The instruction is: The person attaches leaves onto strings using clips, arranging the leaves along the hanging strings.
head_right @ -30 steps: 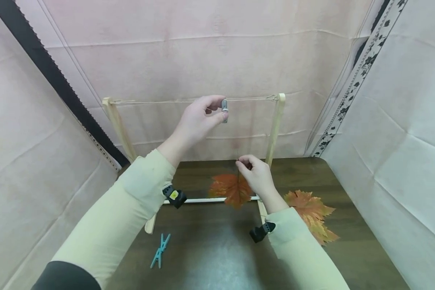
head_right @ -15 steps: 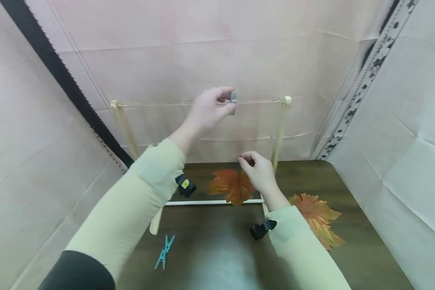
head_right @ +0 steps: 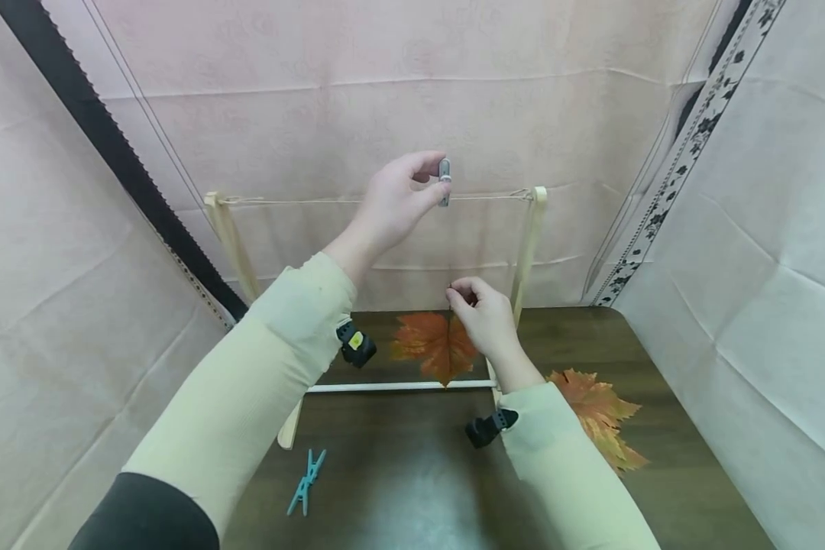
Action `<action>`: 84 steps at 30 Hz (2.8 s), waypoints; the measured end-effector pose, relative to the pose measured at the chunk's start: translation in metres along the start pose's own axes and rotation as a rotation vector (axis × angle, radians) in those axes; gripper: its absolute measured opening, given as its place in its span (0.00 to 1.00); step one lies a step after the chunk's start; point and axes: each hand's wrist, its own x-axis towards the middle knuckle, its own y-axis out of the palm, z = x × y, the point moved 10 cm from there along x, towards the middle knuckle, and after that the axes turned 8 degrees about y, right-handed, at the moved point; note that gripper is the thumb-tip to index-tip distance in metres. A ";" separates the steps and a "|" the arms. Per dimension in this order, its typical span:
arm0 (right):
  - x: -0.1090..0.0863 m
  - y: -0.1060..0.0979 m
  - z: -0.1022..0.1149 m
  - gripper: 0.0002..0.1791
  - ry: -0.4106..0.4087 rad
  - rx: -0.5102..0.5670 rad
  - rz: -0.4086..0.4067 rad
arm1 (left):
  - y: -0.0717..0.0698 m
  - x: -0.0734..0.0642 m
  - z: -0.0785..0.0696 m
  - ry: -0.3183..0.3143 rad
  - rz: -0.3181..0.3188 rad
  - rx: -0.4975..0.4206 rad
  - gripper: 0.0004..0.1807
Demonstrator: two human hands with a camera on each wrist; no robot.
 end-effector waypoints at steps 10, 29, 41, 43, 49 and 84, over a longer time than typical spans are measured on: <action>0.008 -0.011 0.011 0.11 -0.026 0.001 -0.050 | 0.005 0.003 0.003 -0.046 0.013 0.054 0.28; 0.024 -0.018 0.023 0.12 0.009 -0.024 -0.111 | 0.001 0.007 0.011 -0.174 -0.090 0.151 0.16; 0.037 -0.019 0.031 0.13 0.042 -0.001 -0.125 | 0.010 0.007 0.011 -0.145 -0.030 0.199 0.14; 0.039 -0.019 0.034 0.12 0.042 0.005 -0.133 | 0.009 0.007 0.012 -0.146 -0.036 0.205 0.14; 0.041 -0.019 0.037 0.11 0.051 0.015 -0.139 | 0.002 0.007 0.012 -0.146 -0.068 0.177 0.15; 0.046 -0.027 0.046 0.14 0.101 0.088 -0.224 | 0.011 0.013 0.003 -0.099 -0.046 0.237 0.14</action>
